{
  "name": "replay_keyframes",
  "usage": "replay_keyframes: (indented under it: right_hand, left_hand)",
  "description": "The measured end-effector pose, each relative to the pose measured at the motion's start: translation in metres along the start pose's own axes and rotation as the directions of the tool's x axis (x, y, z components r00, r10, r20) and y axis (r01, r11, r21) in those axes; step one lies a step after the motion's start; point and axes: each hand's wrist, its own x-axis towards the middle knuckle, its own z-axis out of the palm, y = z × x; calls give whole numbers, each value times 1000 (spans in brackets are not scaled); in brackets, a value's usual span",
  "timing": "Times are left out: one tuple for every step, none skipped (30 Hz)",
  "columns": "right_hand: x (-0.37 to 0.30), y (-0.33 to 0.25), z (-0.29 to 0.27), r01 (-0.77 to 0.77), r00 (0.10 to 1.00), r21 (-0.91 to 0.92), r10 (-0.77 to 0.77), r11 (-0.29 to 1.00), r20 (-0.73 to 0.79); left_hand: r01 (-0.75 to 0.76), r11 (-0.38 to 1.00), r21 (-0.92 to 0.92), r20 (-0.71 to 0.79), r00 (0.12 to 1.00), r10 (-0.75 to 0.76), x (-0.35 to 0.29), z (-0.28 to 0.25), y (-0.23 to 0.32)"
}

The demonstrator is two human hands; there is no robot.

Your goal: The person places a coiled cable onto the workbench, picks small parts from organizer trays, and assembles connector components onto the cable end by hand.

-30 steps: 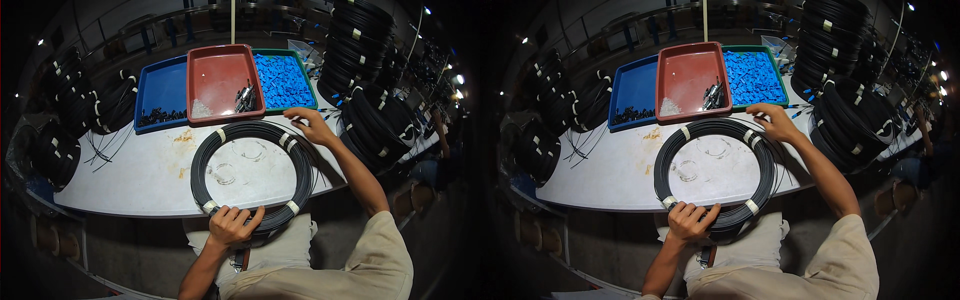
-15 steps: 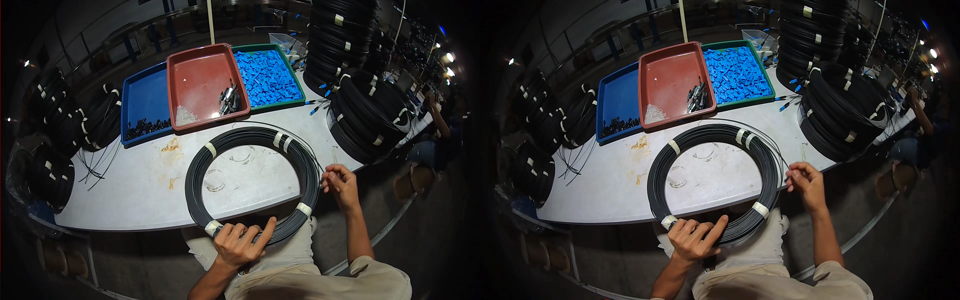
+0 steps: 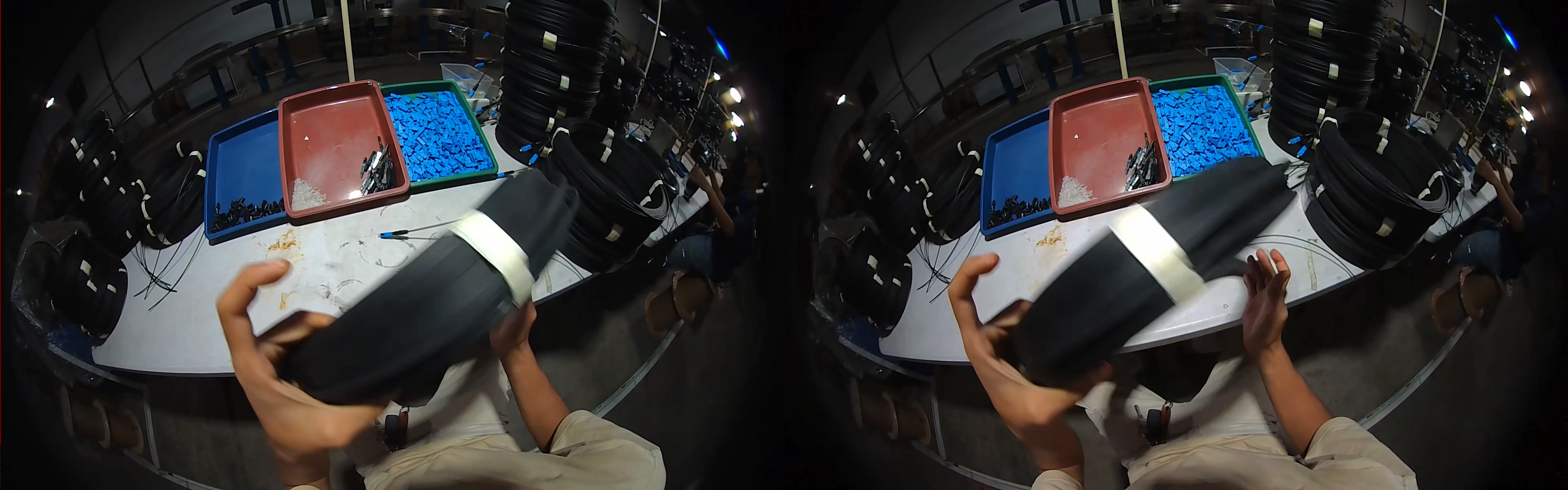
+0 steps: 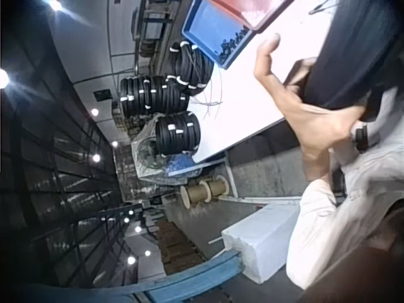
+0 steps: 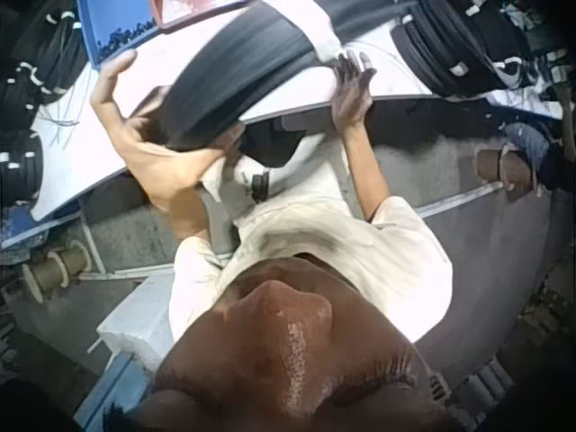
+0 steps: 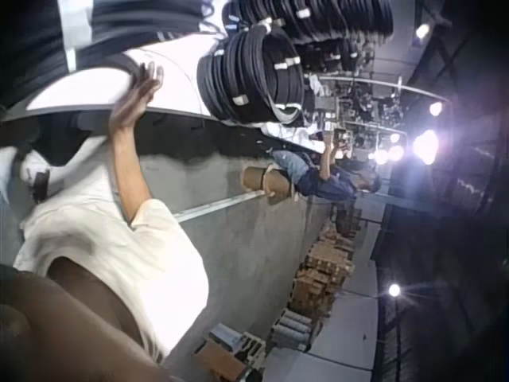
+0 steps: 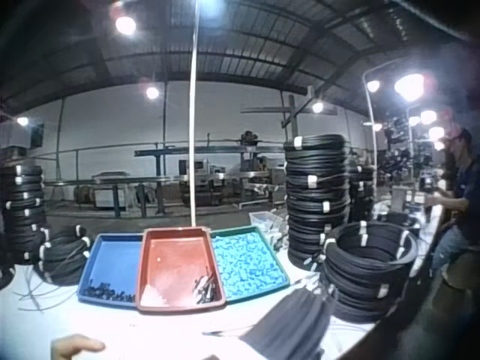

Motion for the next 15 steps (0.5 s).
replay_keyframes:
  right_hand:
    - [8,-3,9,-26,999,-57,23,998,-43]
    - [13,-8,12,-44,995,-120,33,992,-94]
    - [22,-3,-2,-5,1000,-98,2,995,-27]
    - [24,-5,3,-4,1000,-97,1,995,-26]
    - [27,-6,10,0,1000,-186,4,983,22]
    - [30,-3,23,2,996,-263,20,965,83]
    - [34,-3,28,45,989,-390,15,920,148]
    - [40,-1,35,65,990,-534,13,843,141]
    - [41,-1,42,196,976,-661,-81,724,201]
    - [41,0,52,315,948,-758,-159,572,274]
    - [40,-3,61,338,941,-758,-181,557,287]
    - [42,1,61,400,916,-752,-194,524,352]
    - [41,4,64,393,918,-757,-183,521,351]
    - [41,10,66,384,922,-762,-166,522,350]
    - [40,15,67,370,927,-784,-139,498,349]
  left_hand:
    - [67,994,-81,42,997,-64,8,-8,-2]
    - [137,976,-169,99,988,-121,17,-14,-3]
    - [182,938,-296,108,982,-156,24,-13,-4]
    - [209,922,-327,92,978,-189,30,-15,-7]
    - [218,914,-342,67,976,-208,32,-18,-14]
    - [219,912,-347,26,974,-224,32,-26,-19]
    - [227,918,-324,-1,971,-240,32,-32,-33]
    - [231,927,-296,-32,967,-251,31,-38,-40]
    - [239,933,-271,-76,960,-268,26,-40,-44]
    - [239,934,-264,-81,960,-269,22,-43,-46]
    - [267,916,-298,-109,944,-311,18,-44,-45]
    - [294,896,-332,-137,925,-354,13,-45,-45]
    - [279,885,-373,-135,927,-349,8,-50,-51]
    - [279,886,-369,-141,926,-350,5,-52,-57]
    - [274,865,-420,-180,909,-375,2,-54,-62]
